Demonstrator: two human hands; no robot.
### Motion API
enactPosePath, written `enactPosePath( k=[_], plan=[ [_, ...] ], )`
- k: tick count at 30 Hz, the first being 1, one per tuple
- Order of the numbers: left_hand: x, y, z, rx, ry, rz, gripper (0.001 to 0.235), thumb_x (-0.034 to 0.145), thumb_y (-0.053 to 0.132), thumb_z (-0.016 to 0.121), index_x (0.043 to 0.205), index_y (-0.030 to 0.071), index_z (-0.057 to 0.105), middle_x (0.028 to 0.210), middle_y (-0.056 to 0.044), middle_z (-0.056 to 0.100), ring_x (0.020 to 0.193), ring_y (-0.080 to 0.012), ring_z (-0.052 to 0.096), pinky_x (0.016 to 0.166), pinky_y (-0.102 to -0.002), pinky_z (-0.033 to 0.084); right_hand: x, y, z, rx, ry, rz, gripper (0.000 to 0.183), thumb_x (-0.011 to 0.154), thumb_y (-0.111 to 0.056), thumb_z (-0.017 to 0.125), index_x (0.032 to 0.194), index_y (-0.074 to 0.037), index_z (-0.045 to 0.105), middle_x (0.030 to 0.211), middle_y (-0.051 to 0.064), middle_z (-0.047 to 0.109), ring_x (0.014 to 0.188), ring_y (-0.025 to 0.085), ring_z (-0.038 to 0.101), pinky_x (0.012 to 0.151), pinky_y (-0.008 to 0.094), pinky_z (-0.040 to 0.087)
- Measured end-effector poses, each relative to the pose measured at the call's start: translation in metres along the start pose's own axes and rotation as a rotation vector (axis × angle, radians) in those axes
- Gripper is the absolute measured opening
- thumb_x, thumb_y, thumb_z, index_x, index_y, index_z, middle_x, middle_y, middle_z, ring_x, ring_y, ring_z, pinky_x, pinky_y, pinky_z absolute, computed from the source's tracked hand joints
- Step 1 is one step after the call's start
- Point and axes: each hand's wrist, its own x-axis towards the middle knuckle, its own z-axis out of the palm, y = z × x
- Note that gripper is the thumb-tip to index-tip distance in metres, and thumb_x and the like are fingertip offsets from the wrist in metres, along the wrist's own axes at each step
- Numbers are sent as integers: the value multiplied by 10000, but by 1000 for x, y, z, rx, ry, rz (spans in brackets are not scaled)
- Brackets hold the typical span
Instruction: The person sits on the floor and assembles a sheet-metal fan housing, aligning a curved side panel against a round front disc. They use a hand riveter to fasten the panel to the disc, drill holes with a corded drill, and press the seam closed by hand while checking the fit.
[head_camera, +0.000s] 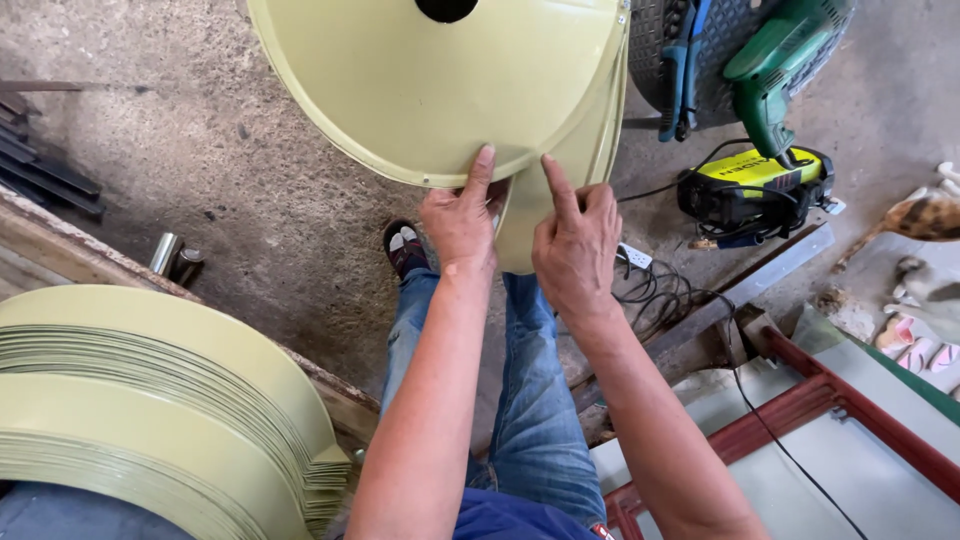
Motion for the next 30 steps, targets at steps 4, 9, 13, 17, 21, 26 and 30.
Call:
enactPosePath(
  k=[4, 9, 13, 17, 21, 26, 30],
  plan=[
    [1, 0, -2, 27, 24, 14, 258, 862, 162, 842, 980, -36, 724, 912, -109, 740, 741, -186, 694, 632, -331, 591, -5, -6, 4, 7, 12, -30, 741, 879, 5, 606, 1567, -240, 481, 1037, 139, 468, 977, 319, 511, 901, 479, 427],
    [1, -2, -4, 33, 20, 28, 251, 858, 173, 842, 935, -40, 734, 902, -108, 752, 758, -186, 721, 672, -338, 633, -7, -4, 10, 2, -11, -12, 764, 861, 19, 603, 1567, -246, 484, 1032, 138, 471, 970, 326, 516, 901, 481, 427],
    [0, 0, -2, 48, 25, 32, 271, 861, 170, 851, 963, -51, 731, 930, -116, 754, 766, -186, 720, 670, -340, 633, -3, -6, 5, 66, -22, 98, 707, 890, 3, 615, 1542, -241, 493, 1041, 116, 468, 955, 280, 518, 870, 447, 465],
    [-2, 4, 2, 15, 15, 33, 295, 840, 172, 843, 1029, -17, 719, 966, -103, 754, 777, -176, 728, 661, -328, 636, -8, 7, 12, 287, 19, 432, 435, 953, -116, 714, 1351, -110, 540, 1076, 88, 483, 892, 187, 517, 774, 365, 531],
    [-2, 2, 0, 29, 12, 16, 300, 858, 172, 841, 1049, -26, 720, 969, -117, 749, 763, -185, 719, 634, -322, 609, -13, 13, 26, 460, 122, 585, 405, 945, -196, 796, 1204, -12, 544, 1041, 78, 568, 874, 157, 569, 784, 336, 534],
    [2, -3, -5, 11, -15, 0, 307, 870, 174, 834, 1067, -28, 711, 995, -117, 754, 807, -207, 741, 702, -348, 649, -14, 37, 62, 894, 262, 765, 260, 968, -183, 748, 1103, 2, 624, 1002, 45, 719, 893, 111, 664, 817, 259, 547],
    [0, 2, -3, 1, -27, -21, 308, 874, 170, 829, 1073, -33, 711, 1005, -123, 760, 829, -226, 756, 732, -368, 667, -16, 47, 72, 1069, 317, 801, 188, 956, -151, 756, 1048, -8, 674, 973, 41, 728, 863, 104, 650, 796, 244, 527]
  ],
)
